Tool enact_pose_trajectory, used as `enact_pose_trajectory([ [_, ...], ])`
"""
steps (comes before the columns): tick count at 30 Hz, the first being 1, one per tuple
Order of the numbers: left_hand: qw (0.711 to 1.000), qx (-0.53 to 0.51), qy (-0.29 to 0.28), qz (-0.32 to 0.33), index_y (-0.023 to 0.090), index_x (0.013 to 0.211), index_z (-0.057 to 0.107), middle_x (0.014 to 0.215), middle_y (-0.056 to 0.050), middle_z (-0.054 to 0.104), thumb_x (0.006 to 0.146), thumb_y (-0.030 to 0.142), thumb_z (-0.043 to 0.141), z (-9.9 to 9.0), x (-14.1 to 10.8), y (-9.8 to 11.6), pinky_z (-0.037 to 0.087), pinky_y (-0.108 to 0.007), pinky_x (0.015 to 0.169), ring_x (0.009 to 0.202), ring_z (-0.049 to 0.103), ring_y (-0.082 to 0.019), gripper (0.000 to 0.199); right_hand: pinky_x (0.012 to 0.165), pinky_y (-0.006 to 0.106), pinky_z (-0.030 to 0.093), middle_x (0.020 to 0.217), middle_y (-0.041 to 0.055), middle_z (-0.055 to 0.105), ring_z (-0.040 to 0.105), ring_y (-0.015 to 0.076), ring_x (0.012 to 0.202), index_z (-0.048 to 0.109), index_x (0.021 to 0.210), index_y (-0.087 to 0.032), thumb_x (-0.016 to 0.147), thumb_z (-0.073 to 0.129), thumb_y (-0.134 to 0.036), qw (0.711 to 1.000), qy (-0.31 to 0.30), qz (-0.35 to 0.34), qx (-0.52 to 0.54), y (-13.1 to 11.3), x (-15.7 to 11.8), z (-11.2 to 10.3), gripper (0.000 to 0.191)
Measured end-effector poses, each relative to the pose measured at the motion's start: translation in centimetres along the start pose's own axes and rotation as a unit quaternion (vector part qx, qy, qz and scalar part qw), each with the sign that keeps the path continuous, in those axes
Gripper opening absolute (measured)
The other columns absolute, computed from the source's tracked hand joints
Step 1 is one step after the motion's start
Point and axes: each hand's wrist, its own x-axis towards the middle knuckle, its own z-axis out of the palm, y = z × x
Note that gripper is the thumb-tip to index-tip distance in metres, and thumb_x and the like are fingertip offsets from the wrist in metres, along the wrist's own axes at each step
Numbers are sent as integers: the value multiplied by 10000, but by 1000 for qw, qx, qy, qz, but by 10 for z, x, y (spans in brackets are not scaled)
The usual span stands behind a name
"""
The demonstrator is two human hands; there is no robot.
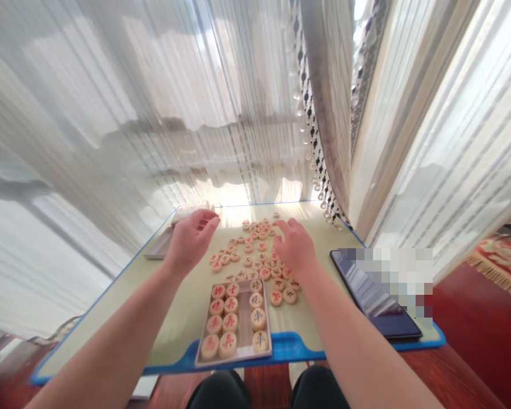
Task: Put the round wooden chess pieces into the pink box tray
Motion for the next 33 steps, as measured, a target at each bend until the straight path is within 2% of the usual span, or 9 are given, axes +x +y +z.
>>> enact_pose_trajectory([
  [2,999,25,-28,24,187,825,637,764,-28,658,790,353,462,17,0,-8,426,-256,661,663,566,-149,245,777,336,425,874,76,578,539,226,851,630,1042,-210,750,476,-157,999,-21,20,-22,3,2,5,334],
  [5,996,68,-30,-45,198,899,626,756,-28,653,788,318,453,37,-8,-33,414,-266,631,660,567,-163,238,772,341,413,860,84,605,553,226,840,649,979,-205,805,466,-232,996,-55,49,-46,6,3,11,254],
  [10,986,98,-39,-127,192,901,646,878,-71,668,773,280,450,44,-8,-64,436,-296,692,760,591,-201,250,630,310,382,772,87,631,566,198,692,664,785,-208,857,423,-316,989,-81,100,-74,4,1,11,273],
  [16,982,96,-144,-78,204,916,689,917,-71,688,760,296,488,49,-7,-63,444,-310,770,836,599,-220,271,516,278,322,550,52,609,523,165,527,603,534,-215,825,453,-277,987,-119,93,-50,4,-2,13,333],
  [19,982,83,-155,-75,224,914,700,921,-61,699,769,309,479,53,-7,-66,443,-322,796,869,605,-232,278,529,265,339,573,41,639,555,163,568,641,580,-224,802,474,-257,990,-115,75,-23,4,-2,16,280],
  [22,982,51,-164,-80,245,926,701,952,-37,704,788,293,443,54,-7,-69,438,-319,822,914,610,-231,296,584,273,387,653,39,671,592,179,646,671,655,-231,805,467,-258,988,-121,98,10,5,0,17,255],
  [27,982,-33,-151,-111,259,1097,639,972,-11,704,815,294,412,51,-6,-67,440,-305,811,892,618,-209,364,839,324,430,974,68,670,587,201,932,680,917,-196,846,390,-242,991,-75,82,76,10,6,17,302],
  [30,977,-59,-167,-121,255,1090,642,961,-8,707,813,303,424,49,-7,-65,440,-304,811,880,618,-203,356,900,350,407,1006,73,665,557,217,1001,681,936,-190,827,391,-200,988,-109,76,73,12,6,17,310],
  [33,970,-82,-197,-118,254,1012,672,930,-1,714,810,308,428,49,-8,-63,445,-295,810,865,626,-193,322,863,353,415,921,55,680,556,234,965,690,885,-211,774,472,-206,982,-161,76,59,8,4,14,245],
])
